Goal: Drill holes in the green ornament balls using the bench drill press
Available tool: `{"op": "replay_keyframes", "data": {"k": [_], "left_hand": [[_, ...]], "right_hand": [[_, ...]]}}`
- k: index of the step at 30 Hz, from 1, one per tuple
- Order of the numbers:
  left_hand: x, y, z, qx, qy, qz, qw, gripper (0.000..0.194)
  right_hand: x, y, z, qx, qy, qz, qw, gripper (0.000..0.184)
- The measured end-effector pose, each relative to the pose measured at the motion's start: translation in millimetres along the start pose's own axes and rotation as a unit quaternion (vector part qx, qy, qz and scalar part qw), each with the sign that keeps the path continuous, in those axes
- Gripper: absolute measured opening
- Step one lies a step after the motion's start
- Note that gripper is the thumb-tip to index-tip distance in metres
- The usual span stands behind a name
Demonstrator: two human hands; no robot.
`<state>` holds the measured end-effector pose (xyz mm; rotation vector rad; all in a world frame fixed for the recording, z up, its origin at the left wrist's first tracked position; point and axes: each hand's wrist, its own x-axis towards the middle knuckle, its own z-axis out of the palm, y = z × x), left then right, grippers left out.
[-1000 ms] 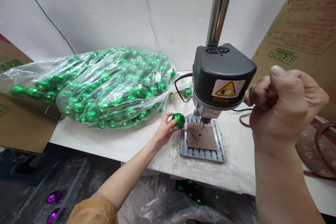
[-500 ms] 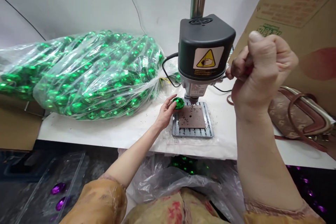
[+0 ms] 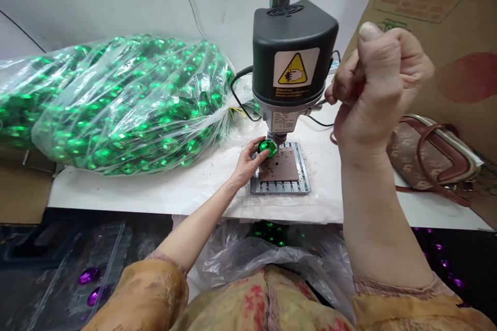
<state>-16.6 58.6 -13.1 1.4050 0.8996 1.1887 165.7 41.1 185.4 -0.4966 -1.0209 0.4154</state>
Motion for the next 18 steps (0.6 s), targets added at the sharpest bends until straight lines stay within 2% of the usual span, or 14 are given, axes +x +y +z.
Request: {"op": "replay_keyframes", "data": {"k": [6, 12, 18], "left_hand": [[-2.7, -5.5, 5.3, 0.055, -0.018, -0.005, 0.998, 0.06], [-3.9, -10.1, 7.2, 0.109, -0.017, 0.034, 0.993, 0.053], [-8.2, -9.4, 10.2, 0.233, -0.026, 0.058, 0.97, 0.056]], "right_hand": [[2.3, 0.2, -0.9, 0.006, -0.002, 0.013, 1.0, 0.05], [1.3, -0.4, -0.1, 0.008, 0.004, 0.007, 1.0, 0.049], [0.6, -2.0, 0.9, -0.005, 0.0, 0.009, 1.0, 0.048]]}}
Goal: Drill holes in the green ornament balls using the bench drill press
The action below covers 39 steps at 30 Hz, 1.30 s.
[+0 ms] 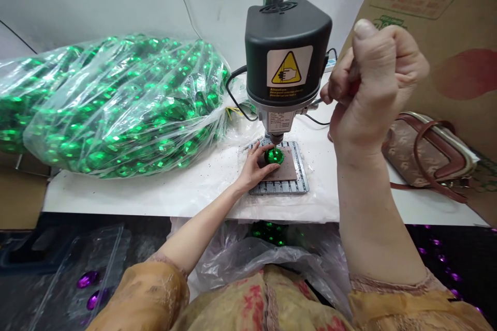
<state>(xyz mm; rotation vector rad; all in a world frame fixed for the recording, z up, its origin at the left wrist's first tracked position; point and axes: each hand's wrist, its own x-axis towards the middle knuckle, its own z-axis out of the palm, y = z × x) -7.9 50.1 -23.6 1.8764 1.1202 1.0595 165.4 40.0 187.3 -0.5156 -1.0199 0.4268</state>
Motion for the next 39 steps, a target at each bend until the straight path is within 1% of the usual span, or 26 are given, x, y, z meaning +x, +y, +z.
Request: {"op": "replay_keyframes", "data": {"k": [3, 8, 11, 15, 18, 22, 26, 32, 36, 39], "left_hand": [[-3.4, 5.3, 2.3, 0.009, -0.009, 0.013, 1.0, 0.055], [-7.1, 8.5, 5.0, -0.062, -0.023, 0.003, 0.998, 0.057], [-6.9, 9.0, 4.8, -0.082, -0.026, -0.003, 0.996, 0.059], [-6.2, 9.8, 4.0, -0.08, -0.023, -0.008, 0.997, 0.058], [-6.5, 8.9, 4.5, -0.071, -0.023, -0.009, 0.997, 0.056], [-7.2, 6.8, 5.8, -0.053, -0.017, -0.002, 0.998, 0.054], [-7.5, 5.8, 6.0, -0.044, -0.015, 0.01, 0.999, 0.054], [-7.6, 4.7, 5.2, -0.054, -0.024, 0.012, 0.998, 0.055], [-8.1, 3.9, 4.9, -0.053, -0.027, 0.009, 0.998, 0.055], [-8.3, 1.9, 5.2, -0.047, -0.024, 0.01, 0.999, 0.054]], "right_hand": [[-0.6, -0.7, 0.1, -0.017, 0.001, 0.0, 1.0, 0.049], [-0.8, 0.7, -2.6, -0.007, -0.008, -0.001, 1.0, 0.046], [-2.3, 1.4, -3.9, 0.004, -0.006, -0.009, 1.0, 0.044], [-11.1, 0.2, -5.4, -0.01, 0.001, -0.026, 1.0, 0.042], [-21.4, 0.3, -7.6, -0.026, 0.018, -0.044, 0.999, 0.042], [-34.1, 4.9, -10.9, -0.008, 0.038, -0.077, 0.996, 0.042], [-41.7, 8.9, -13.8, 0.011, 0.02, -0.105, 0.994, 0.041], [-45.6, 9.8, -18.9, -0.018, -0.014, -0.115, 0.993, 0.045], [-47.4, 13.9, -21.6, -0.006, -0.014, -0.132, 0.991, 0.047], [-50.3, 20.1, -25.6, 0.005, -0.017, -0.166, 0.986, 0.049]]}}
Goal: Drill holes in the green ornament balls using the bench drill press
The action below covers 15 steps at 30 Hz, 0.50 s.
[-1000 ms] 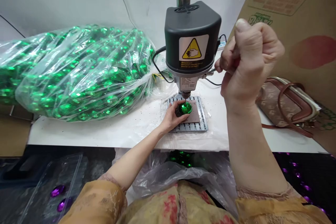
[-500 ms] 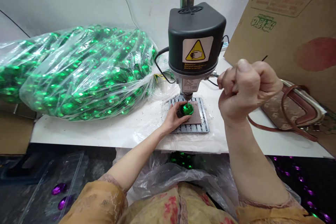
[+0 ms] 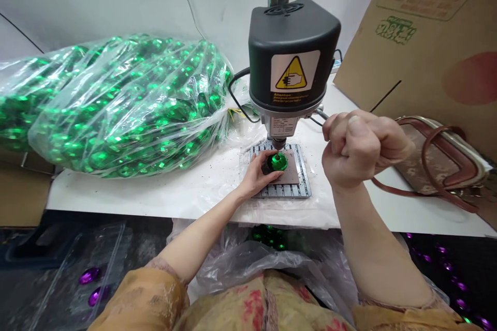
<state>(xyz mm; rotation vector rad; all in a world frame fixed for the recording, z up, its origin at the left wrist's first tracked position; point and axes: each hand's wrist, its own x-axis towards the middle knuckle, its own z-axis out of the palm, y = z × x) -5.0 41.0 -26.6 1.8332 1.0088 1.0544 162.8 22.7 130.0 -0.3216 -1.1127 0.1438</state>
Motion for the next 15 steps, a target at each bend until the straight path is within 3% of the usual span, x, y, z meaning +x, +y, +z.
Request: {"op": "replay_keyframes", "data": {"k": [15], "left_hand": [[0.0, -1.3, 0.4, -0.001, -0.002, 0.008, 1.0, 0.054]], "right_hand": [[-12.6, 10.8, -11.2, 0.003, -0.027, -0.056, 0.998, 0.045]]}}
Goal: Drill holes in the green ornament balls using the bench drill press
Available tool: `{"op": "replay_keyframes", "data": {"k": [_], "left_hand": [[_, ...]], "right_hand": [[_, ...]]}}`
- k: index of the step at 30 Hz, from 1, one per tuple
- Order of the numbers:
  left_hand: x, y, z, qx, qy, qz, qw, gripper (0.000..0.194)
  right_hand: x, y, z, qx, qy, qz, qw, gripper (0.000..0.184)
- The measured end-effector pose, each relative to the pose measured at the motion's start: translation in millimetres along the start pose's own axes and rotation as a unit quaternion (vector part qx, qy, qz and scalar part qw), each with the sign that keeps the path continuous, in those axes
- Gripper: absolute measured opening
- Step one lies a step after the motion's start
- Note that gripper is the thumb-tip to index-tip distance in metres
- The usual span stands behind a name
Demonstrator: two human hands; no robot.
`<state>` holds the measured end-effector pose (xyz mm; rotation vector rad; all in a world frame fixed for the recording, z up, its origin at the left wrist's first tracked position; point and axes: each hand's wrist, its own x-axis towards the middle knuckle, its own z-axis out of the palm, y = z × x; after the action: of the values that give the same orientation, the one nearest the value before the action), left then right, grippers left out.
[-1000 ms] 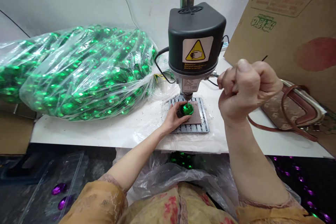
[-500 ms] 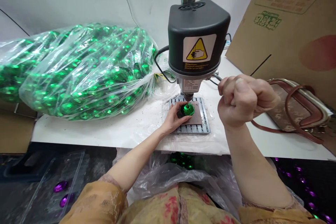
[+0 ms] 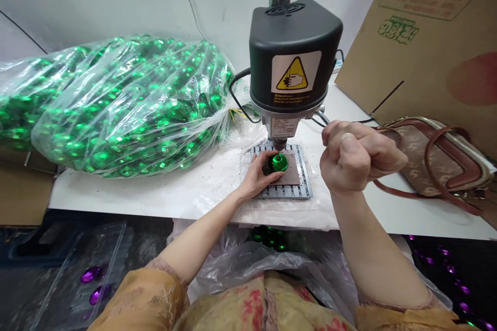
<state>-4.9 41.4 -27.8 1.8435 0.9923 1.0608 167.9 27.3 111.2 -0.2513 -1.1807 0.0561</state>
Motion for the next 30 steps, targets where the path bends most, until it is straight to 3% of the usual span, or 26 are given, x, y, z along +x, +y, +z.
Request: {"op": "replay_keyframes", "data": {"k": [7, 13, 18, 20, 21, 23, 26, 28, 30], "left_hand": [[-1.0, 0.8, -0.3, 0.016, 0.005, 0.006, 1.0, 0.053], [-0.7, 2.9, 1.4, 0.001, 0.009, -0.021, 1.0, 0.056], [-16.1, 15.3, 4.8, 0.011, 0.115, -0.036, 0.993, 0.058], [-35.9, 24.1, 3.3, 0.064, 0.128, 0.006, 0.99, 0.052], [-49.1, 28.4, 2.1, 0.089, 0.103, 0.05, 0.989, 0.05], [-80.2, 35.2, -0.2, 0.147, 0.002, 0.17, 0.974, 0.05], [-128.9, 37.4, -2.2, 0.286, -0.118, 0.315, 0.897, 0.046], [-153.2, 33.9, -4.3, 0.36, -0.137, 0.351, 0.854, 0.04], [-162.2, 28.6, -10.0, 0.377, -0.115, 0.361, 0.845, 0.035]], "right_hand": [[-9.1, -0.2, -4.9, -0.004, -0.01, -0.002, 1.0, 0.047], [36.7, -13.8, 23.1, -0.032, 0.077, 0.141, 0.987, 0.043], [63.0, -12.8, 32.9, -0.032, 0.082, 0.215, 0.973, 0.043], [63.6, -11.2, 31.5, -0.027, 0.08, 0.218, 0.972, 0.044], [62.8, -10.6, 30.5, -0.026, 0.078, 0.216, 0.973, 0.043], [60.9, -9.8, 28.6, -0.025, 0.074, 0.215, 0.973, 0.043], [59.3, -10.3, 27.9, -0.018, 0.078, 0.218, 0.973, 0.042], [59.1, -11.9, 28.7, -0.015, 0.082, 0.224, 0.971, 0.041], [58.9, -14.2, 29.8, -0.016, 0.084, 0.229, 0.97, 0.04]]}}
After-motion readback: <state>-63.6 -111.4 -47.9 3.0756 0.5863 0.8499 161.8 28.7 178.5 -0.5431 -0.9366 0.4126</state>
